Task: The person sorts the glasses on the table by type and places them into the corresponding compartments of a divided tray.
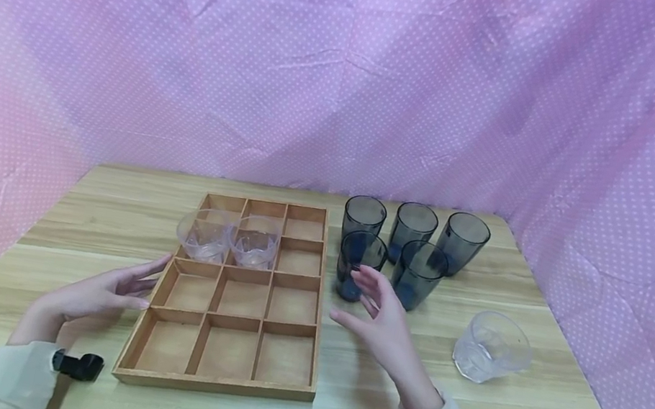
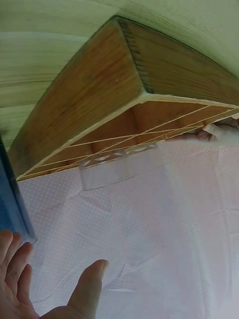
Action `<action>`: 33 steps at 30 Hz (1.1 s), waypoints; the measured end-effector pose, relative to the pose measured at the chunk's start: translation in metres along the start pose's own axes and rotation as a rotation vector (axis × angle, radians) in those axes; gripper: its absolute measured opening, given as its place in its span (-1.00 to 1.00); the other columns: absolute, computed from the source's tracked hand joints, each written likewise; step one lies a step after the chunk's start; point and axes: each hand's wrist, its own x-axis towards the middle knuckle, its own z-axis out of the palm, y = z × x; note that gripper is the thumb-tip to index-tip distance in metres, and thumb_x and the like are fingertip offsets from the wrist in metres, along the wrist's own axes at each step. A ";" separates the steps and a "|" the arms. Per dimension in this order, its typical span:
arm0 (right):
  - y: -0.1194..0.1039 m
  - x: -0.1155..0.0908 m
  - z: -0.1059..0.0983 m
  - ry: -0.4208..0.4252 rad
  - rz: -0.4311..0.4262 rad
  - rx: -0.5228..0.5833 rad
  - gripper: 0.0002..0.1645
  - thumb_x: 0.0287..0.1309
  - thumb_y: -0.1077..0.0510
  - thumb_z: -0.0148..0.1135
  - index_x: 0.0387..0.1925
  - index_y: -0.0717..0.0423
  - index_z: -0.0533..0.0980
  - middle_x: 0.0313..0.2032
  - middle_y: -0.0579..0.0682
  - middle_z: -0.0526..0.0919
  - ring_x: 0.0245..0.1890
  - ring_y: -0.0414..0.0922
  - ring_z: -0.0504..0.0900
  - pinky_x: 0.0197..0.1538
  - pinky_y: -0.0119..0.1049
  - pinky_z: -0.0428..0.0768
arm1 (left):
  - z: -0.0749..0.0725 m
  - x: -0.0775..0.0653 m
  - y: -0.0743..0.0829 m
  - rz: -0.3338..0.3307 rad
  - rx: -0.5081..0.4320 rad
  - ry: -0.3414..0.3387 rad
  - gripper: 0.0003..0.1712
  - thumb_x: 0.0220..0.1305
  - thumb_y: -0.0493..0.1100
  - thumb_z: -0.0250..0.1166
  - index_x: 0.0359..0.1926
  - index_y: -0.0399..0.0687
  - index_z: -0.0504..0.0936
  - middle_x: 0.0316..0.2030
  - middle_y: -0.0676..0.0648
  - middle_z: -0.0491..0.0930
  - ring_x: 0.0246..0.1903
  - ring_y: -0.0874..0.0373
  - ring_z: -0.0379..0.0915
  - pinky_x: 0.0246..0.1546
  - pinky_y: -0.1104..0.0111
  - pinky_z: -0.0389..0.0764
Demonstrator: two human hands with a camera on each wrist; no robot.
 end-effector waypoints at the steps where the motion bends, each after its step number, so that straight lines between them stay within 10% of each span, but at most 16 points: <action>1: 0.000 -0.001 -0.002 0.004 0.000 -0.003 -0.12 -0.03 0.36 0.42 0.32 0.37 0.20 0.28 0.33 0.42 0.32 0.17 0.37 0.32 0.00 0.38 | 0.000 0.000 0.000 0.001 0.003 0.000 0.01 0.31 -0.20 0.21 0.51 -0.25 -0.28 0.48 -0.37 -0.42 0.40 -0.47 -0.28 0.21 0.69 0.22; 9: 0.002 -0.012 -0.014 0.031 0.006 -0.013 -0.09 -0.01 0.34 0.43 0.33 0.35 0.17 0.28 0.34 0.40 0.14 -0.55 0.42 0.24 -0.50 0.46 | 0.001 0.000 -0.001 -0.003 0.001 0.001 0.03 0.30 -0.19 0.23 0.50 -0.28 -0.30 0.49 -0.37 -0.41 0.39 -0.43 -0.28 0.20 0.72 0.19; 19: 0.007 -0.025 -0.026 0.058 0.004 -0.003 -0.10 -0.01 0.36 0.41 0.32 0.38 0.17 0.28 0.37 0.38 0.08 -0.67 0.38 0.14 -0.72 0.41 | 0.000 0.000 -0.003 -0.010 0.007 0.008 0.03 0.30 -0.19 0.23 0.51 -0.25 -0.29 0.49 -0.35 -0.40 0.39 -0.40 -0.26 0.19 0.72 0.20; 27: 0.013 -0.033 -0.041 0.109 -0.035 -0.004 -0.11 -0.03 0.41 0.39 0.32 0.43 0.16 0.02 -0.57 0.47 0.07 -0.65 0.42 0.11 -0.75 0.42 | 0.000 0.001 -0.003 -0.018 0.003 0.007 0.02 0.30 -0.18 0.23 0.52 -0.21 -0.27 0.50 -0.36 -0.37 0.40 -0.41 -0.23 0.18 0.74 0.20; 33: 0.018 -0.038 -0.054 0.129 -0.040 -0.028 -0.10 -0.01 0.42 0.38 0.33 0.43 0.14 0.02 -0.65 0.45 0.08 -0.67 0.41 0.11 -0.75 0.41 | 0.000 0.000 -0.004 -0.012 0.023 0.014 -0.01 0.32 -0.18 0.22 0.52 -0.20 -0.24 0.50 -0.36 -0.34 0.40 -0.43 -0.21 0.18 0.74 0.20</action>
